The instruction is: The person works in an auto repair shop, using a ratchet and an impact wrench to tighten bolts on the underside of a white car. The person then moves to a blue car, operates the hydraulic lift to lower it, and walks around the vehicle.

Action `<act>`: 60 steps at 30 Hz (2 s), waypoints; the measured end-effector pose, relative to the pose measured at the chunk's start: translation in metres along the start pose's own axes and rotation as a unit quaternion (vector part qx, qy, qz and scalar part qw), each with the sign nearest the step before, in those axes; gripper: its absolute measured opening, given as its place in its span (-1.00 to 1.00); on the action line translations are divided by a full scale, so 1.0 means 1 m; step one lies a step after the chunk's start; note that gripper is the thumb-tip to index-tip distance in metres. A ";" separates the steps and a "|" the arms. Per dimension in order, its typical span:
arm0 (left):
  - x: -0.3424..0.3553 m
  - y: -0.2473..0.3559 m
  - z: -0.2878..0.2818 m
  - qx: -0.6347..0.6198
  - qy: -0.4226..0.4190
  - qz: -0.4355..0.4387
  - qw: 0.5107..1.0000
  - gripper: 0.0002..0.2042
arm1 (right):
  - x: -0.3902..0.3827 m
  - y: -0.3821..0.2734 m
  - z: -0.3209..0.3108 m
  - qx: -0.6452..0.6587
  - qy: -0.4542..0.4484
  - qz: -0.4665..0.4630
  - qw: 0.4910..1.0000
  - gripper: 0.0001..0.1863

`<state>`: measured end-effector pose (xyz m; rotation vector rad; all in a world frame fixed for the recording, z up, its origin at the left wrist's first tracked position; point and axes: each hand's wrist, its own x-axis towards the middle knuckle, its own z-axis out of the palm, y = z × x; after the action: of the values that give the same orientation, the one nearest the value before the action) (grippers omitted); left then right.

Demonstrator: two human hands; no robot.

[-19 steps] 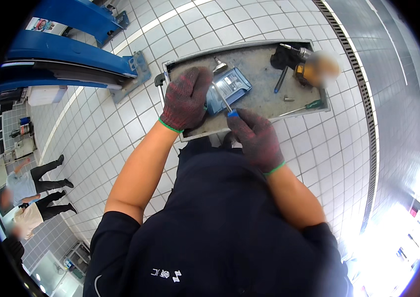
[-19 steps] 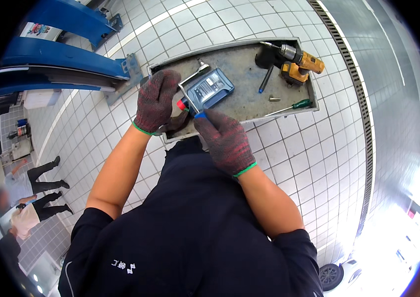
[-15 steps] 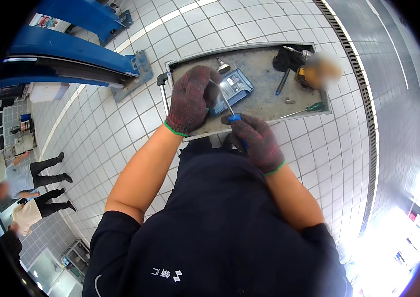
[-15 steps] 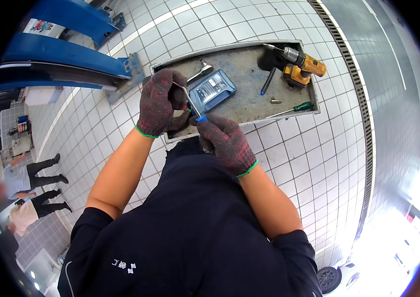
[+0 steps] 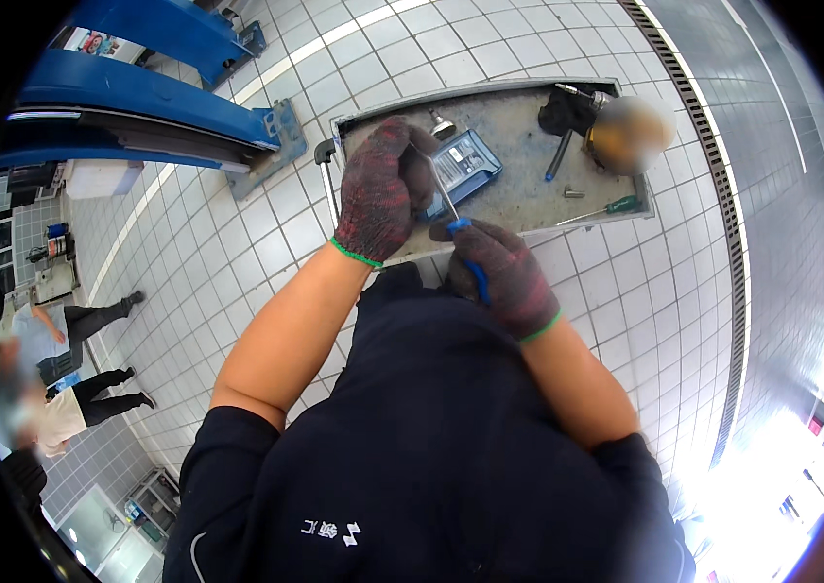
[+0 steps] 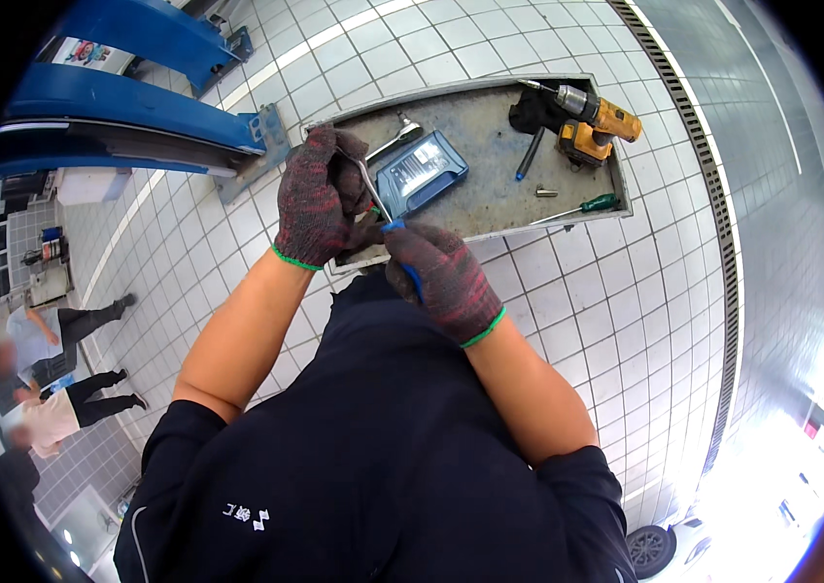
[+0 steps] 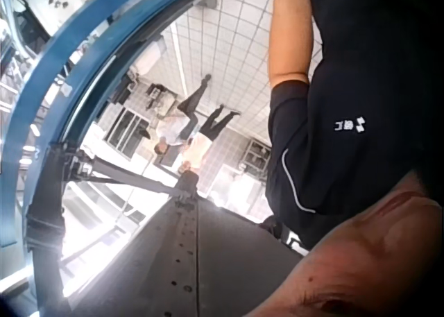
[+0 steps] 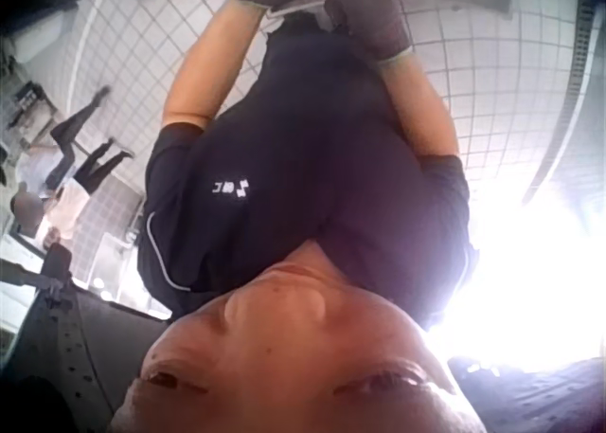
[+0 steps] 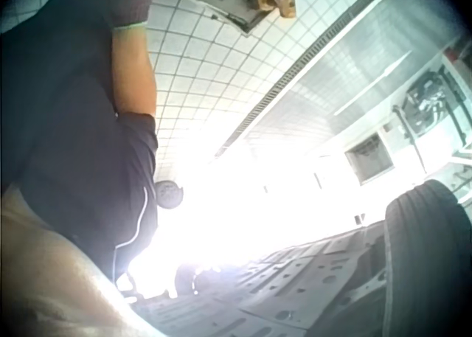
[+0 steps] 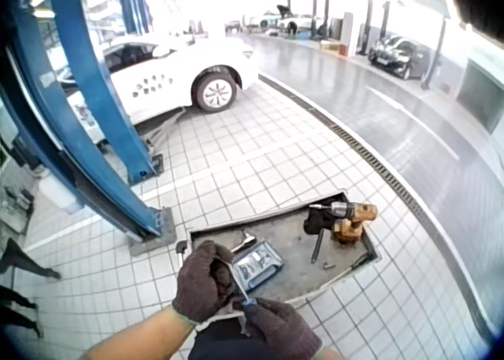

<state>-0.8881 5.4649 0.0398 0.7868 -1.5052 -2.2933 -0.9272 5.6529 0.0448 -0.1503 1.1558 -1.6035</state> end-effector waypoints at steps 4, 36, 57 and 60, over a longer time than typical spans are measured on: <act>0.012 0.001 -0.006 0.218 -0.021 0.137 0.966 -0.62 | 0.003 0.011 -0.007 0.082 -0.005 0.009 0.997 -0.61; 0.022 0.000 -0.029 -0.058 -0.043 0.098 0.993 -0.98 | 0.000 -0.007 0.003 -0.312 0.123 -0.100 0.937 -0.55; 0.006 0.023 -0.031 -0.189 -0.204 -0.006 0.960 -0.86 | -0.003 -0.007 -0.007 -0.265 0.065 -0.160 0.949 -0.58; 0.006 0.019 -0.034 -0.113 -0.198 0.044 0.973 -0.83 | -0.009 -0.020 0.001 -0.031 -0.021 0.019 0.999 -0.65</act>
<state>-0.8740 5.4284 0.0451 0.2041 -1.3539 -2.5995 -0.9364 5.6580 0.0638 -0.2005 1.1701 -1.5256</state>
